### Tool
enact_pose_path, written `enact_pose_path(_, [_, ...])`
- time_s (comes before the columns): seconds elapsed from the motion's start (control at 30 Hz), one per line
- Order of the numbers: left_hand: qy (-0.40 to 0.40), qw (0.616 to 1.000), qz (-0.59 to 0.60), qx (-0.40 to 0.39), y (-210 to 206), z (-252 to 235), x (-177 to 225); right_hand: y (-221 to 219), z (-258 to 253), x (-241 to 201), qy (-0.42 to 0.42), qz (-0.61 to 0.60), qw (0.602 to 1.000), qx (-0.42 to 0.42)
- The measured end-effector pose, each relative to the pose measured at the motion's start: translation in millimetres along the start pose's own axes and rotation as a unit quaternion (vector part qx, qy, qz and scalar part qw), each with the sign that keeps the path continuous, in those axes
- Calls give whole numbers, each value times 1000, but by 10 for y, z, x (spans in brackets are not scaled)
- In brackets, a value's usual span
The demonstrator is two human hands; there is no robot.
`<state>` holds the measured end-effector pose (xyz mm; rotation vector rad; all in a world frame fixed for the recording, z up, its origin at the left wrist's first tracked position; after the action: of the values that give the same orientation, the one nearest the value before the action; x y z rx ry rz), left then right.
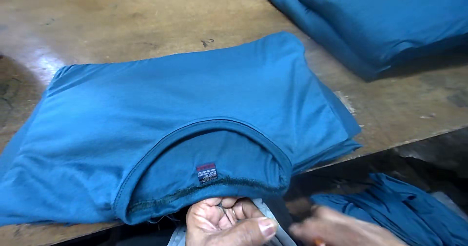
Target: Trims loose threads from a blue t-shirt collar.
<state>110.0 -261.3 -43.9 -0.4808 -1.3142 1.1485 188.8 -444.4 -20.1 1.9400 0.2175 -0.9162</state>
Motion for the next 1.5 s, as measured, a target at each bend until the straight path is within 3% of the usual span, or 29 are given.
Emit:
enact_pose_path(0.1, [5,1000,11,-7,-6,6,-8,131,-29,8,-43,195,975,99])
enact_pose_path(0.17, [10,1000,16,-10,-15,9,-6,126,-54,17,-29,323,936,139])
enact_pose_path(0.23, [17,1000,18,-9,-27,21,12,90,-59,12,-6,373,914,158])
enact_pose_path(1.03, [36,999,0,-6,-43,57,50,-49,-177,53,41,385,903,185])
enact_pose_path(1.2, [13,999,38,-28,28,85,58,3,-151,57,71,318,936,131])
enact_pose_path(1.3, [48,999,22,-5,51,88,104,36,-126,32,82,266,955,100])
enact_pose_path(1.5, [33,999,20,13,49,99,102,15,-215,2,52,344,925,154])
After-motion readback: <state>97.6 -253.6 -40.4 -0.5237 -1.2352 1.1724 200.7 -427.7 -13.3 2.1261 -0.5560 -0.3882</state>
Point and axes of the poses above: each hand's wrist, its own z-axis away from the middle knuckle, its own y-axis out of the back of the hand, x = y × z, the point moved 3 cm from there along -z, towards the middle knuckle, and after that the axes turned 12 degrees about z, right-handed, at the moved point
